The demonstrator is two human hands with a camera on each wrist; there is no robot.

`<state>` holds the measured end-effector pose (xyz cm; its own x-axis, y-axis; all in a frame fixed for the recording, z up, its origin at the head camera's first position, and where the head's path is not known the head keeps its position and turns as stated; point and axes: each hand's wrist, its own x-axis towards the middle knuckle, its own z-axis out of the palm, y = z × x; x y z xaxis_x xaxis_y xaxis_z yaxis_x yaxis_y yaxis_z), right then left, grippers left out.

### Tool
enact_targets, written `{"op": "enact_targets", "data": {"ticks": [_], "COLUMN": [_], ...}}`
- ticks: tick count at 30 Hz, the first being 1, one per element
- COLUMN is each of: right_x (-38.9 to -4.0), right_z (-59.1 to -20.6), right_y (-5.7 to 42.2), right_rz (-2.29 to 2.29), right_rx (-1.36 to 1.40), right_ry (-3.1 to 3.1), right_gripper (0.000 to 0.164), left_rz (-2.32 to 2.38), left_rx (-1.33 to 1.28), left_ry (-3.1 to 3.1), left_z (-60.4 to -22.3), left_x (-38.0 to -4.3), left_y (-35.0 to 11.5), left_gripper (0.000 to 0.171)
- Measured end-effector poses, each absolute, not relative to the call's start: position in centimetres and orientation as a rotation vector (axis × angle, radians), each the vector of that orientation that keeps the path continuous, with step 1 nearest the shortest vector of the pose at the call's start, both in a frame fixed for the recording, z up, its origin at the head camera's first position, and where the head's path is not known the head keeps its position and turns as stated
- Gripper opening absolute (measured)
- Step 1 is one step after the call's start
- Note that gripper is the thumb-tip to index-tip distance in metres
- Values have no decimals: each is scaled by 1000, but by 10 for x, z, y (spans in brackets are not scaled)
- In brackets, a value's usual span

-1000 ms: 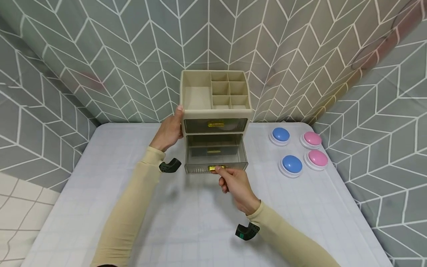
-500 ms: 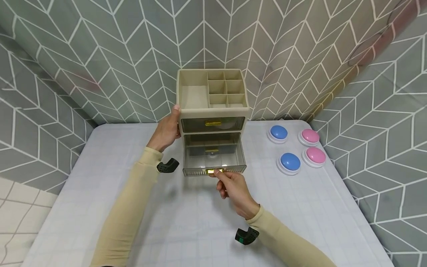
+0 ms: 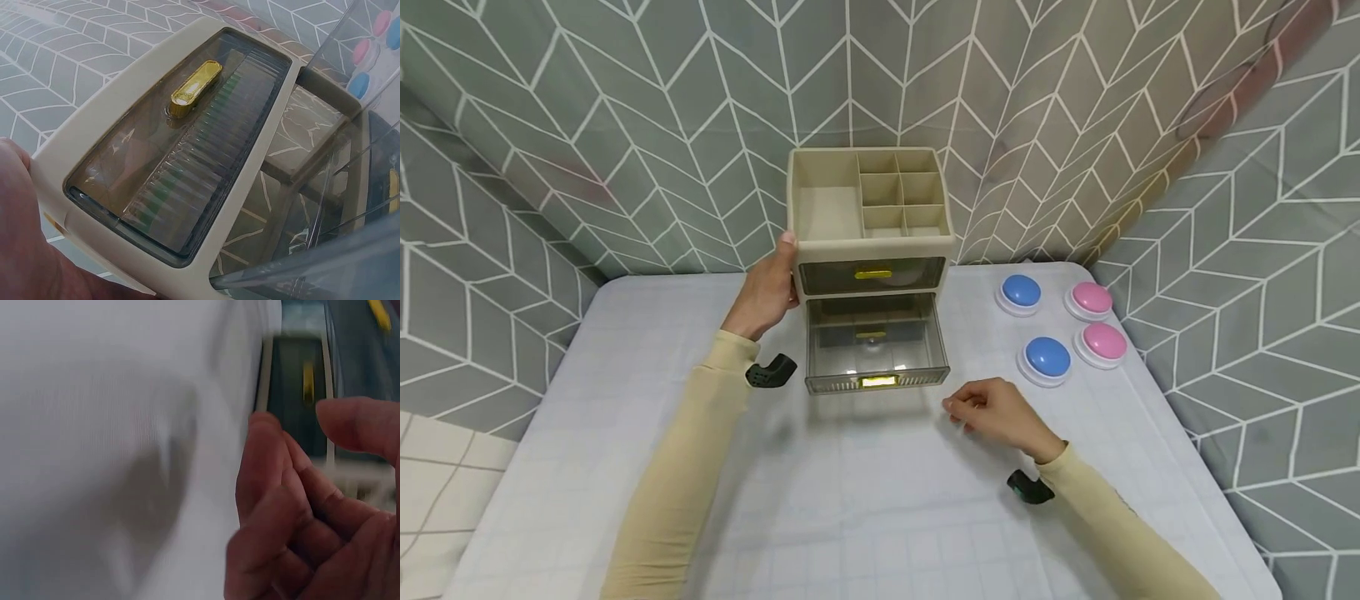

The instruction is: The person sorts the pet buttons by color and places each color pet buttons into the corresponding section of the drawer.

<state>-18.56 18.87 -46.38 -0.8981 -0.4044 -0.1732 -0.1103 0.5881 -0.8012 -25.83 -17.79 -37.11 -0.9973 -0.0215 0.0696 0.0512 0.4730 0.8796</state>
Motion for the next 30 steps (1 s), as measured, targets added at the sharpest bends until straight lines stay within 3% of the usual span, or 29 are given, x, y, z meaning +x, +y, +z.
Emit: {"op": "enact_targets", "data": {"ticks": [7,15,23,30], "right_x": [-210,-229,-234,-242], "right_z": [-456,-465,-485,-471], "right_y": [254,298,307,299], "right_rz": [-936,-700,-663,-616], "right_rx": [-223,-113,-147,-256], "right_ry": [3072,3210,3053,3087], "right_gripper": [28,71,88,78], "left_rz": [-1576,-1570,-1547,-1538], "left_rx": [-44,-49,-66,-75], "left_ry": [-2631,-2613,-2633,-2614], "left_z": [-372,-371,-373,-370], "left_x": [-258,-256,-253,-253], "left_y": [-178,-179,-177,-178], "left_gripper": [89,79,79,82]}}
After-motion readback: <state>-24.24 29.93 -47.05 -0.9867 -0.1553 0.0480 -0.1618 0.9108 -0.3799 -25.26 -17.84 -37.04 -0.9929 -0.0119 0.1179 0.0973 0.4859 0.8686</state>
